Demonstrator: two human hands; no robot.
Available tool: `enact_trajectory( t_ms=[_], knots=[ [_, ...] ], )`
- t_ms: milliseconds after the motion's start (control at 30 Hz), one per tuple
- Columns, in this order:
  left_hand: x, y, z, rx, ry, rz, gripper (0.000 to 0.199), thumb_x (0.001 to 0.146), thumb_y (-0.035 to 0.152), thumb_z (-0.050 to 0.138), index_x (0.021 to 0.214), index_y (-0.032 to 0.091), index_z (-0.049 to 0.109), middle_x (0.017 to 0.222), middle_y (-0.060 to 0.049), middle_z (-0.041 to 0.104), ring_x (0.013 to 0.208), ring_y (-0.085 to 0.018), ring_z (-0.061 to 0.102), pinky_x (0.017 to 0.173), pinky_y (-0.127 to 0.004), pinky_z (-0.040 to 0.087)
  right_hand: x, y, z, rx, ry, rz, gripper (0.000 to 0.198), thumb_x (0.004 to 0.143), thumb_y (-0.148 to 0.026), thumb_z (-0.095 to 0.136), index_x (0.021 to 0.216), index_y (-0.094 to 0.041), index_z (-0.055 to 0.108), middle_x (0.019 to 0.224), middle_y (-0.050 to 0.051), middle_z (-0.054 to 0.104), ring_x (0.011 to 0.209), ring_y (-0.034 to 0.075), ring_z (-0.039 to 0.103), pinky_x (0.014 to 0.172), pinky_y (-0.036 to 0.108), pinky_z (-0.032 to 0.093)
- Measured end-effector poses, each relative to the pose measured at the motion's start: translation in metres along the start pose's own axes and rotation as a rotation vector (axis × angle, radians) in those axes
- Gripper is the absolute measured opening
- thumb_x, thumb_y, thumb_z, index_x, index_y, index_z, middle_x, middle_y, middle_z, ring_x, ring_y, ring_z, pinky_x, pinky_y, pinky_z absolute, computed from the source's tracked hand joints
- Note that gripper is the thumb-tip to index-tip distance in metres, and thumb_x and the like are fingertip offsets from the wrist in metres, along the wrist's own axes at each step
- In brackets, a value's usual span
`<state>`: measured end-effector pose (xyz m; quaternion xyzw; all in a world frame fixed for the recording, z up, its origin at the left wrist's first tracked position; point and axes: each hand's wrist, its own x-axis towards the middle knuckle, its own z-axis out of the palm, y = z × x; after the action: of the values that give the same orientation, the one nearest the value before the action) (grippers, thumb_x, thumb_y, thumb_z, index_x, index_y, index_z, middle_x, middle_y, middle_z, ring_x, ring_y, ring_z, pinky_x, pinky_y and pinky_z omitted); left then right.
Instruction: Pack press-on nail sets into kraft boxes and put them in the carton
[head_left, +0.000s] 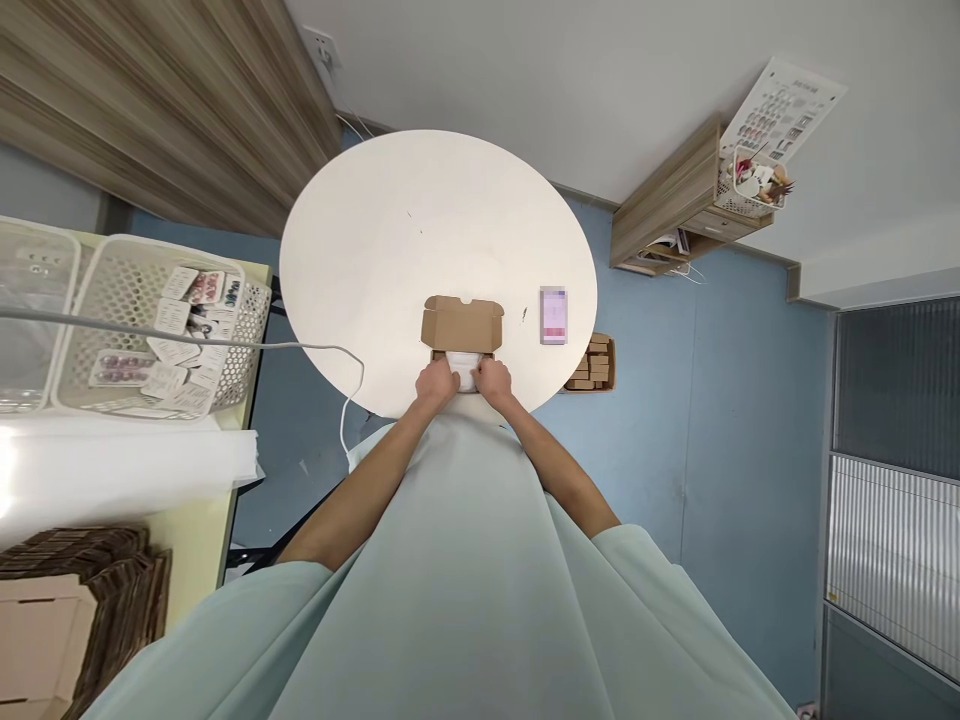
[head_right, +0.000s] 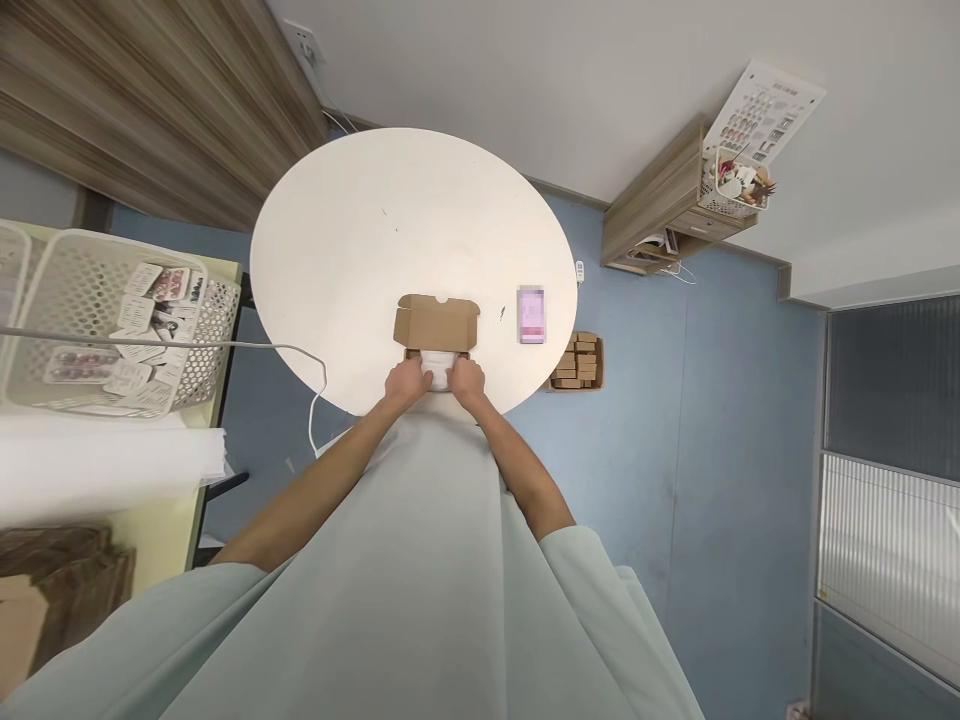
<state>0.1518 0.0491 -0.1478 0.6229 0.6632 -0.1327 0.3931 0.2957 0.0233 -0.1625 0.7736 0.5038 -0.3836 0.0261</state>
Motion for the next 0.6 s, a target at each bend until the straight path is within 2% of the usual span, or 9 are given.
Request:
enact_trajectory(
  t_ms=[100,167,267,367,400,467,600],
  knots=[
    [-0.003,0.002,-0.001,0.022,-0.011,0.018,0.029,0.093,0.028,0.065,0.121,0.018,0.069,0.136,-0.027,0.070,0.122,-0.044,0.071,0.098,-0.053,0.058,0.002,0.000,0.003,0.089,0.023,-0.009,0.011,0.098,-0.023,0.078,0.087,-0.021,0.074,0.102,0.017,0.080,0.111,0.034,0.075,0.100,0.043,0.056],
    [-0.003,0.000,-0.004,-0.022,0.029,0.027,0.026,0.095,0.028,0.062,0.118,0.019,0.070,0.134,-0.026,0.070,0.121,-0.045,0.071,0.099,-0.055,0.058,0.001,0.003,-0.001,0.146,0.026,-0.025,0.014,0.097,-0.025,0.078,0.085,-0.023,0.072,0.098,0.015,0.079,0.113,0.035,0.074,0.103,0.045,0.055],
    [0.001,-0.006,-0.014,-0.193,0.220,0.028,0.032,0.100,0.031,0.054,0.126,0.018,0.067,0.136,-0.025,0.066,0.125,-0.045,0.068,0.106,-0.058,0.055,0.001,0.011,-0.017,0.225,0.137,-0.057,0.019,0.105,-0.039,0.067,0.093,-0.025,0.071,0.096,0.011,0.077,0.110,0.032,0.073,0.103,0.044,0.056],
    [0.016,-0.012,-0.030,-0.393,0.399,0.058,0.053,0.099,0.033,0.057,0.147,0.011,0.053,0.153,-0.028,0.054,0.143,-0.044,0.056,0.120,-0.057,0.046,0.008,0.021,-0.038,0.330,0.336,-0.073,0.031,0.109,-0.049,0.057,0.119,-0.022,0.069,0.119,0.013,0.076,0.121,0.029,0.070,0.109,0.041,0.055],
    [0.022,-0.013,-0.036,-0.449,0.404,0.066,0.061,0.098,0.033,0.060,0.152,0.009,0.048,0.157,-0.029,0.051,0.150,-0.043,0.050,0.124,-0.056,0.042,0.012,0.024,-0.044,0.372,0.357,-0.062,0.036,0.108,-0.050,0.059,0.128,-0.020,0.066,0.129,0.016,0.074,0.127,0.029,0.068,0.111,0.041,0.054],
    [0.033,-0.013,-0.047,-0.548,0.326,0.021,0.068,0.096,0.036,0.065,0.154,0.009,0.044,0.157,-0.028,0.052,0.153,-0.043,0.046,0.125,-0.056,0.041,0.020,0.027,-0.052,0.475,0.294,-0.011,0.052,0.104,-0.050,0.065,0.143,-0.017,0.058,0.147,0.019,0.068,0.137,0.029,0.065,0.114,0.040,0.053],
    [0.044,-0.005,-0.063,-0.647,0.133,-0.073,0.063,0.093,0.041,0.070,0.147,0.013,0.052,0.148,-0.025,0.062,0.141,-0.042,0.060,0.114,-0.052,0.051,0.034,0.022,-0.059,0.665,0.094,0.053,0.067,0.102,-0.048,0.068,0.156,-0.013,0.049,0.156,0.022,0.064,0.142,0.026,0.065,0.117,0.037,0.052]
  ],
)
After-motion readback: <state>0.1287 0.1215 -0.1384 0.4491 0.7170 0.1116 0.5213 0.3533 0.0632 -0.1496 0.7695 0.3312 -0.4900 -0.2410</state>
